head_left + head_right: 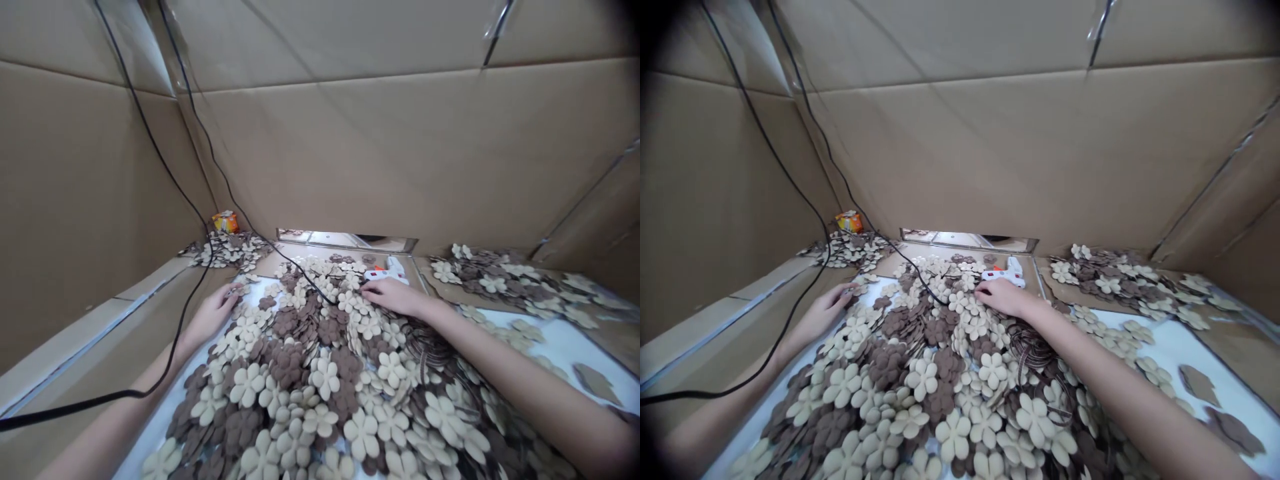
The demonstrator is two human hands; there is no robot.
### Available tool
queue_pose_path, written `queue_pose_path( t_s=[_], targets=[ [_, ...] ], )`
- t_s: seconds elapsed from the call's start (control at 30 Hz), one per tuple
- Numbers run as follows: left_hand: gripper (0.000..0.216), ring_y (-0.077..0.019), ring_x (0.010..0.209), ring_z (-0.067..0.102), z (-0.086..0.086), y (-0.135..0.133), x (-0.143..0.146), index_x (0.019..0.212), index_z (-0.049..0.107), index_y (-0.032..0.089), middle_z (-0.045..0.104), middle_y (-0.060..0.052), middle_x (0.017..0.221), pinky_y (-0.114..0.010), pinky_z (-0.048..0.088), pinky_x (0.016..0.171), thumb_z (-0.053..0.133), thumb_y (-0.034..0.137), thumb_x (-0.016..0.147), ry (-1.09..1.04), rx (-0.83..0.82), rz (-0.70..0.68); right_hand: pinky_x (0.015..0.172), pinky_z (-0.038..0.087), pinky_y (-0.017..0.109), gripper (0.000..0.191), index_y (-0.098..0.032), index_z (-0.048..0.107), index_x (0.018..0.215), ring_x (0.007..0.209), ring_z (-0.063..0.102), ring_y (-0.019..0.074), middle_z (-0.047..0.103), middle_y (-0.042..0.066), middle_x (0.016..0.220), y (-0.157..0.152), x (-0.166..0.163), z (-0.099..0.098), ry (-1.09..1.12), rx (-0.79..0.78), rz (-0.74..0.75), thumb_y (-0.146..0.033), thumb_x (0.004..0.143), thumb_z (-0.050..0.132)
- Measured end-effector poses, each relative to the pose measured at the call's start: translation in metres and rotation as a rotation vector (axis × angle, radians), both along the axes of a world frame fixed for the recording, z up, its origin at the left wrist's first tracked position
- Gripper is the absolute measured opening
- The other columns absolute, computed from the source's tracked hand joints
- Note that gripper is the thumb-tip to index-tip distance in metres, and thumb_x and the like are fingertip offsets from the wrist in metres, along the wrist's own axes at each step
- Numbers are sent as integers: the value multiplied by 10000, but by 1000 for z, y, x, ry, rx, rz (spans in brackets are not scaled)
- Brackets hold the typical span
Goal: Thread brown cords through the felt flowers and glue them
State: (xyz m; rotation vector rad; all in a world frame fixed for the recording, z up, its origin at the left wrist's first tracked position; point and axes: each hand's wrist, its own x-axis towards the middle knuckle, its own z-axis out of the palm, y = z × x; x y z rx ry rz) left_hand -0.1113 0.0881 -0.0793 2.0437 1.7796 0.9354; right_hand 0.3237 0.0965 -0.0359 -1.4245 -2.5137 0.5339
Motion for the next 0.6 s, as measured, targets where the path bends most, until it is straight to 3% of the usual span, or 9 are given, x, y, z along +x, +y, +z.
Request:
queue_pose_path(
  t_s=[0.13,0.27,0.43,0.6],
  targets=[
    [547,-268,1122,563,-9,35,3,1205,553,149,612,-108,1238,-375,414,978,364,526,856,-21,6,1,978,390,432,527,-88,557,1270,1127,561,332,586,200,1247,-1,-1,-8,-25,41,-69,-412,880,411],
    [566,-279,1110,567,-16,44,8,1184,575,144,631,-108,1206,-395,402,989,374,547,842,-37,-6,-10,989,391,376,538,-137,552,1285,1151,554,291,575,148,1283,1,-2,-10,-24,7,-22,-468,897,378],
    [523,-263,1128,562,-10,25,22,1049,662,156,653,-94,1191,-377,353,1045,385,551,848,-46,-53,-114,895,448,317,456,-208,651,1149,1009,632,241,669,69,1157,-3,-2,0,-7,-62,91,-486,899,389],
    [480,-238,1193,528,17,-14,30,1087,667,209,618,-37,1264,-353,317,1079,382,533,876,-59,-139,-234,879,447,341,435,-197,691,1048,956,641,243,705,77,1053,-21,-6,20,41,-6,40,-454,917,365]
  ],
)
